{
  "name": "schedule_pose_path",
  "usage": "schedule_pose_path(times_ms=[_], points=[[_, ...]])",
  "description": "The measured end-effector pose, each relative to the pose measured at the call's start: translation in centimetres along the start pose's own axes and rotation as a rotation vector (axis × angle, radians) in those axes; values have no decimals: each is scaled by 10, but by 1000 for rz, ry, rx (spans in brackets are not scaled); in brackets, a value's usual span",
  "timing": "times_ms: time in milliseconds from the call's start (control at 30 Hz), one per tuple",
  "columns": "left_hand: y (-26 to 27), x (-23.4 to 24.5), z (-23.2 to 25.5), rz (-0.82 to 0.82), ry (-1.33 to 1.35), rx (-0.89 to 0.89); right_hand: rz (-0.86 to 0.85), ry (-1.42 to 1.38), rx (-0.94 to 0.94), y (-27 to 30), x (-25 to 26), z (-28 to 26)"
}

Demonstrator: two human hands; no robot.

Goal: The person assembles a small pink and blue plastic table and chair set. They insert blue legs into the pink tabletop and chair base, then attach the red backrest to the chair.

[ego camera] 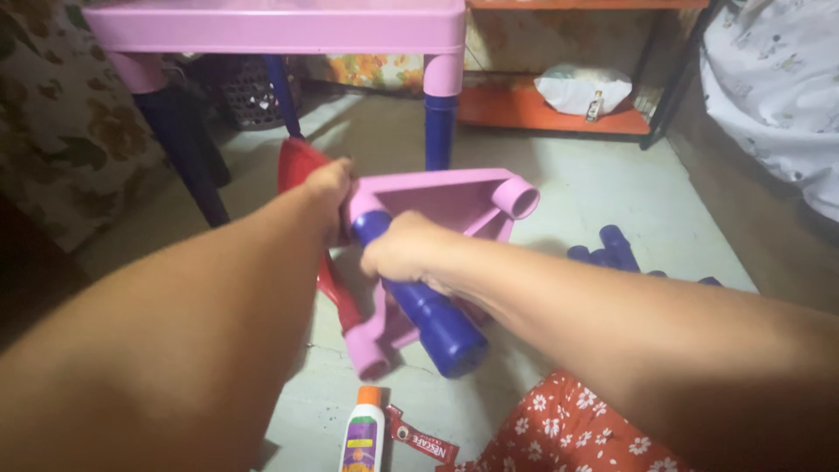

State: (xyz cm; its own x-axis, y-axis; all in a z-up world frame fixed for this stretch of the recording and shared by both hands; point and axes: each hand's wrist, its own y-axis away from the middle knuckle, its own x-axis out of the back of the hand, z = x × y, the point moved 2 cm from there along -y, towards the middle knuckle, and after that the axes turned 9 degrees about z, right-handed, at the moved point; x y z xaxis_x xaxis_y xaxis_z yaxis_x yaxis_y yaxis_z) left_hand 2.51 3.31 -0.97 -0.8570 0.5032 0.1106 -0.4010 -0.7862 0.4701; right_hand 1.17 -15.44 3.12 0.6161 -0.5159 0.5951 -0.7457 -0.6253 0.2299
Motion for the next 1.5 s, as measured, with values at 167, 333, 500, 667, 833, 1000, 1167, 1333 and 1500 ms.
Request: schedule_pose_path(times_ms=[167,333,500,667,833,1000,1167,1333,1500], points=[[-15,-2,26,-14,3,-79,76,-30,77,-13,-3,-10],[-22,9,15,-58,43,-32,25,-122,0,-21,-19,-6],[-19,15,1,-134,90,-90,9,-54,29,-20,-30,-4],[-3,15,4,-72,-24,-52,28,-93,-10,-13,-30,-2],[10,20,3,-94,-77,-69,-65,-224,-65,-12,-31,9],[11,23,1,-153,-150,-113,-295,-464,-135,-25,-32,25],[9,22,-4,-252,-75,-129,-466,-609,-196,-36,-37,40],[13,29,2,-248,-223,-103,-459,-613,-165,-33,-41,35],[19,23,9,-228,-254,-24,-359,-601,-219,-16,-43,28]])
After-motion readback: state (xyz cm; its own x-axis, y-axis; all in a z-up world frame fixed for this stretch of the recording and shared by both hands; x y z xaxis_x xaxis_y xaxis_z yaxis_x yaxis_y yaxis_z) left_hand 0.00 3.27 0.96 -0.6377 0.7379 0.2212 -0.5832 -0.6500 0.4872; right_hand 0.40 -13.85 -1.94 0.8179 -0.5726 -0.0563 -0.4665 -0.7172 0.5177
